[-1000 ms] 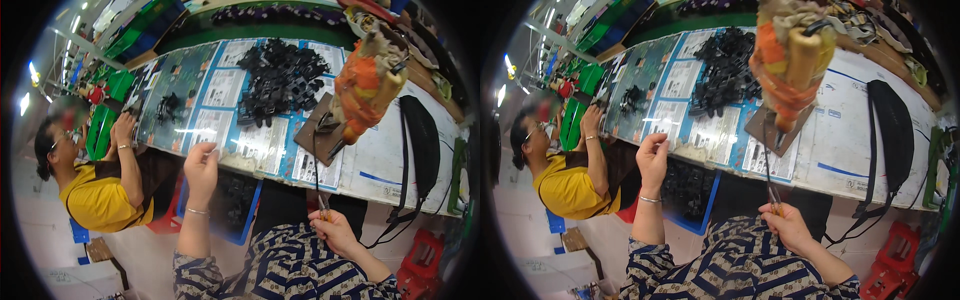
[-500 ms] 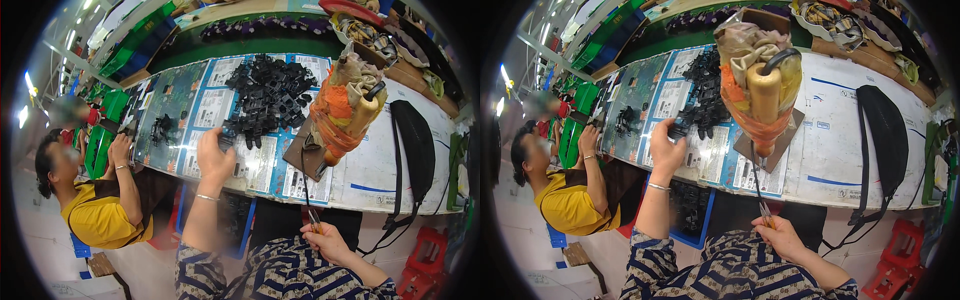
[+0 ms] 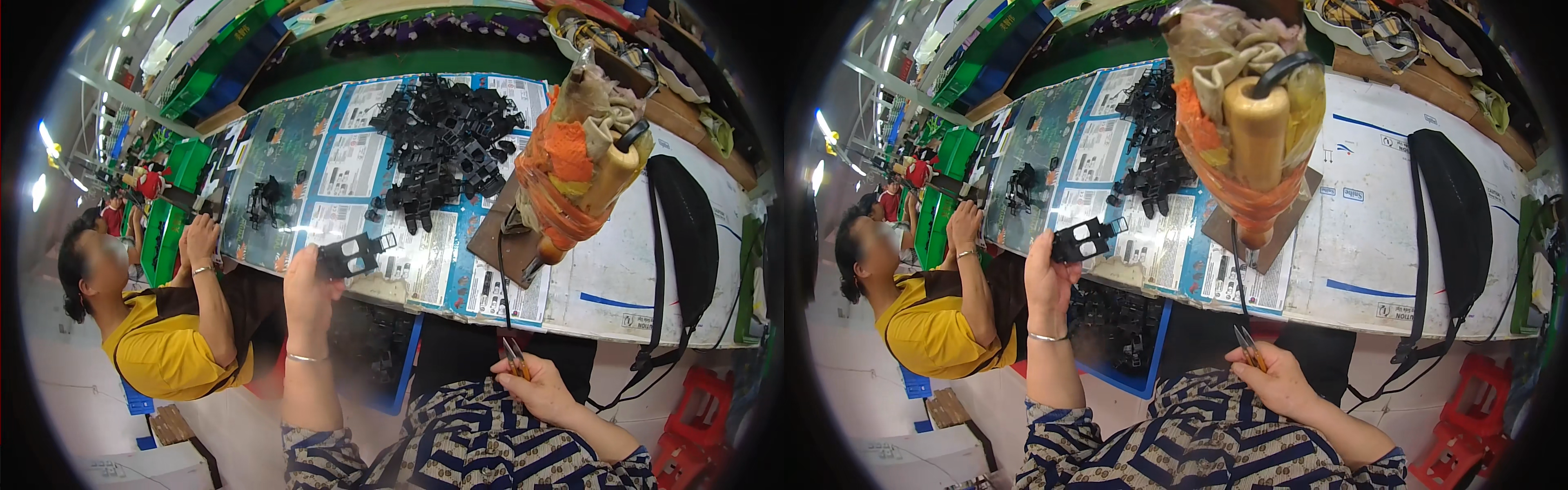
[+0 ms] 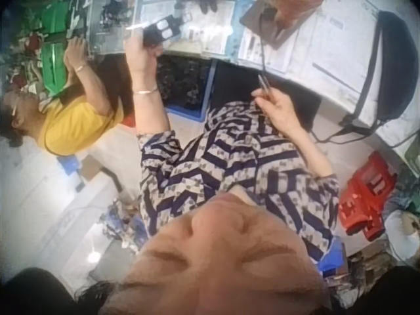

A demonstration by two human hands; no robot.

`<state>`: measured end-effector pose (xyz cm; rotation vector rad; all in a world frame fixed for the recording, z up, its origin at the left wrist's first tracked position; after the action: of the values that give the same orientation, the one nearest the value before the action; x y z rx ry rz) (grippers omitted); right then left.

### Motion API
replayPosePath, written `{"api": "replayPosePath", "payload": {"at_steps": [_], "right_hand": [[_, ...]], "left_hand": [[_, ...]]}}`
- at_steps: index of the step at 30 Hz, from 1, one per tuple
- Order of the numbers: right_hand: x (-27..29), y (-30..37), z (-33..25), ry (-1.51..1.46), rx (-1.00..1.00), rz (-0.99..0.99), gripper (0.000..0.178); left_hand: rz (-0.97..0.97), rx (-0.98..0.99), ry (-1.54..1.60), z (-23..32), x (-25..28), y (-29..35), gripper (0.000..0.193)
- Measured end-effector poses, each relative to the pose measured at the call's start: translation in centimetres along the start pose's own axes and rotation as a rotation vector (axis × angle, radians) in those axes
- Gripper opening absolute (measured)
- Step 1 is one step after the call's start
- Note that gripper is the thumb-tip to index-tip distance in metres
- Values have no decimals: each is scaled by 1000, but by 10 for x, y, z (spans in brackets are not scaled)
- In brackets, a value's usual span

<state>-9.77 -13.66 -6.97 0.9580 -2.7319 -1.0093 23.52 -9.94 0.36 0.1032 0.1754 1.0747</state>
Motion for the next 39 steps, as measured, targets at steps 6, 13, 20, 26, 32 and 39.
{"api": "replayPosePath", "payload": {"at_steps": [6, 13, 20, 26, 32, 39], "right_hand": [[-3, -2, -25, 145, 209, 15, 15], [-6, 10, -64, 285, 592, 131, 21], [-20, 12, -64, 237, 483, -6, 32], [-7, 7, -26, -39, 160, 41, 24], [-4, 14, -22, -21, 203, 85, 22], [-9, 19, -21, -8, 226, 31, 17]], "left_hand": [[9, 48, -18, -25, 12, 19, 24], [-255, 280, -132, -46, -26, 93, 18], [-571, 437, -134, -83, -70, 154, 22], [-635, 584, 235, -89, -81, 175, 17], [-614, 517, 121, -91, -79, 184, 23], [-565, 569, 119, -86, -76, 185, 20]]}}
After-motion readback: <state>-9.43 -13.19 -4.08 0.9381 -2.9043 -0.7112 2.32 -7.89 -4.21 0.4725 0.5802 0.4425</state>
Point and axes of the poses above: each hand's wrist, its own y-axis away from the middle knuckle, its own x-axis out of the back of the hand, z = x × y, the point moved 8 cm from there along -y, towards the middle knuckle, and after that the axes turned 12 degrees about z, right-handed, at the moved point
